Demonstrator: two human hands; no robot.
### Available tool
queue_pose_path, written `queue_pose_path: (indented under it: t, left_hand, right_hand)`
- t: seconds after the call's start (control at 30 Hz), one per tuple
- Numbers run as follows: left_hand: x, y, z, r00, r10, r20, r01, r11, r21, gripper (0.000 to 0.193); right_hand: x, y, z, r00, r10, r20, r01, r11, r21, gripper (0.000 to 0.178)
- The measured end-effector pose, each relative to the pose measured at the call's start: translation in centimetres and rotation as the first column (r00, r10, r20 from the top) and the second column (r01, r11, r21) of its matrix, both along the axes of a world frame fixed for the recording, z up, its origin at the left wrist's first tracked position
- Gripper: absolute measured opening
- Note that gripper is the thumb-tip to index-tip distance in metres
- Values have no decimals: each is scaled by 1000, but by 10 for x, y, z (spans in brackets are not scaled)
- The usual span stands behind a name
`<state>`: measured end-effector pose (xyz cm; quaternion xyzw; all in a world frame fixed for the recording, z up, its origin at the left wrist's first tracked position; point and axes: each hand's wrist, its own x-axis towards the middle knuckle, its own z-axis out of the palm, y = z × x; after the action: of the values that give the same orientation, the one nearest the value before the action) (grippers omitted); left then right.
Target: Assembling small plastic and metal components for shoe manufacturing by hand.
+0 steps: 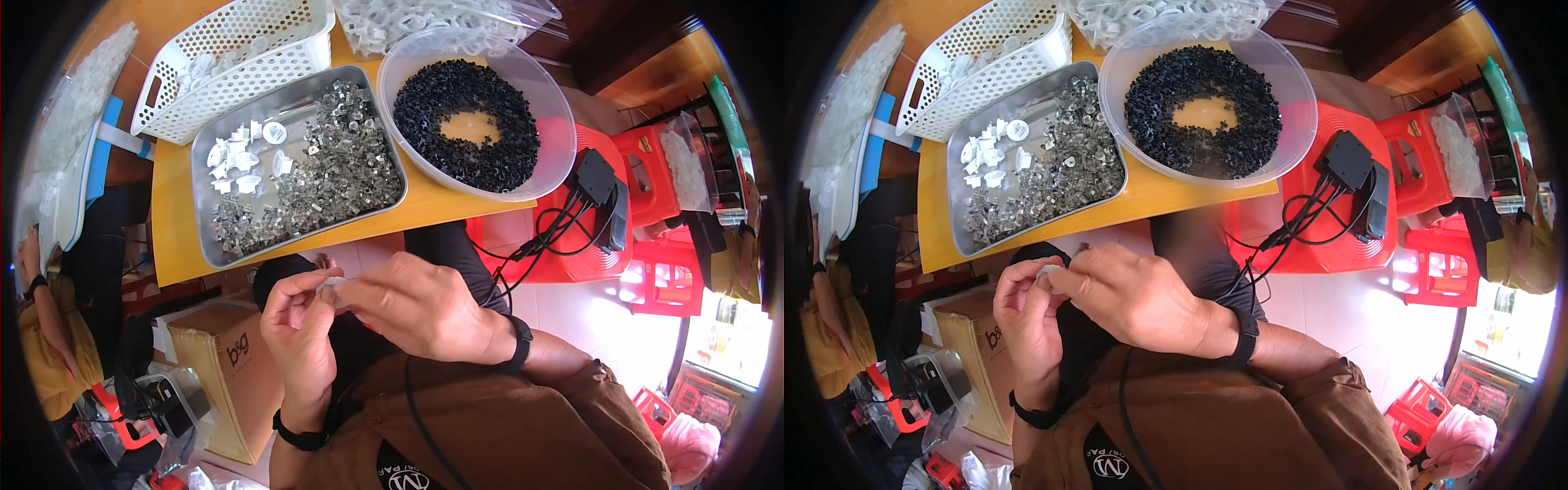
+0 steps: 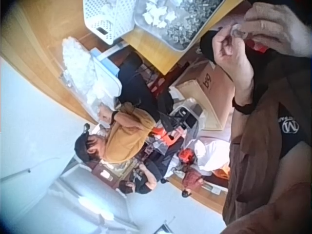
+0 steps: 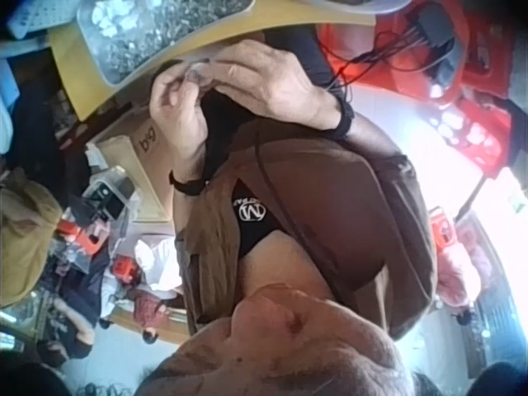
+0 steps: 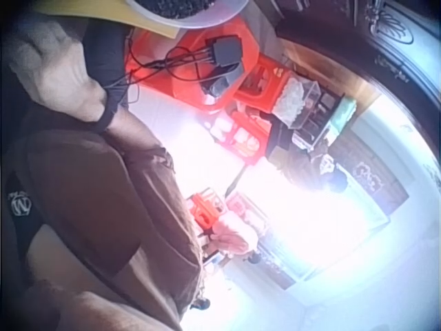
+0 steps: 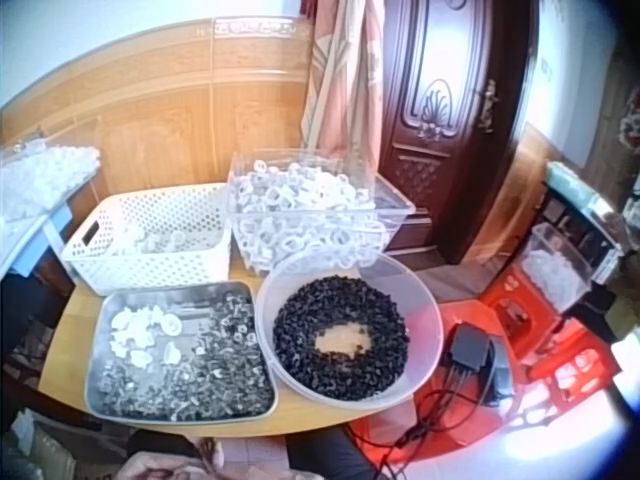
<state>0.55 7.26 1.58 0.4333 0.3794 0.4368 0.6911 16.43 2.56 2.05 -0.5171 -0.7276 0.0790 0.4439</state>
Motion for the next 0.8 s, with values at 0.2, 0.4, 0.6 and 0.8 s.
queue_pose_path:
  t: [0.2, 0.4, 0.6, 0.8]
  left_hand:
    - [2, -2, 1, 998, -29, 49, 32, 998, -54, 14]
    - [2, -2, -3, 998, -23, -62, 27, 997, 76, 14]
    - [6, -3, -3, 998, 8, -57, 6, 969, 245, 18]
    - [9, -1, -3, 989, 74, -132, -25, 940, 339, 19]
  right_hand:
    - [5, 4, 7, 852, -82, -516, -104, 941, -322, 28]
    - [-2, 9, 7, 806, -148, -573, -70, 938, -341, 16]
    - [-7, 14, 5, 771, -197, -606, -71, 919, -389, 13]
    - [-12, 19, -7, 722, -236, -651, -76, 907, -414, 14]
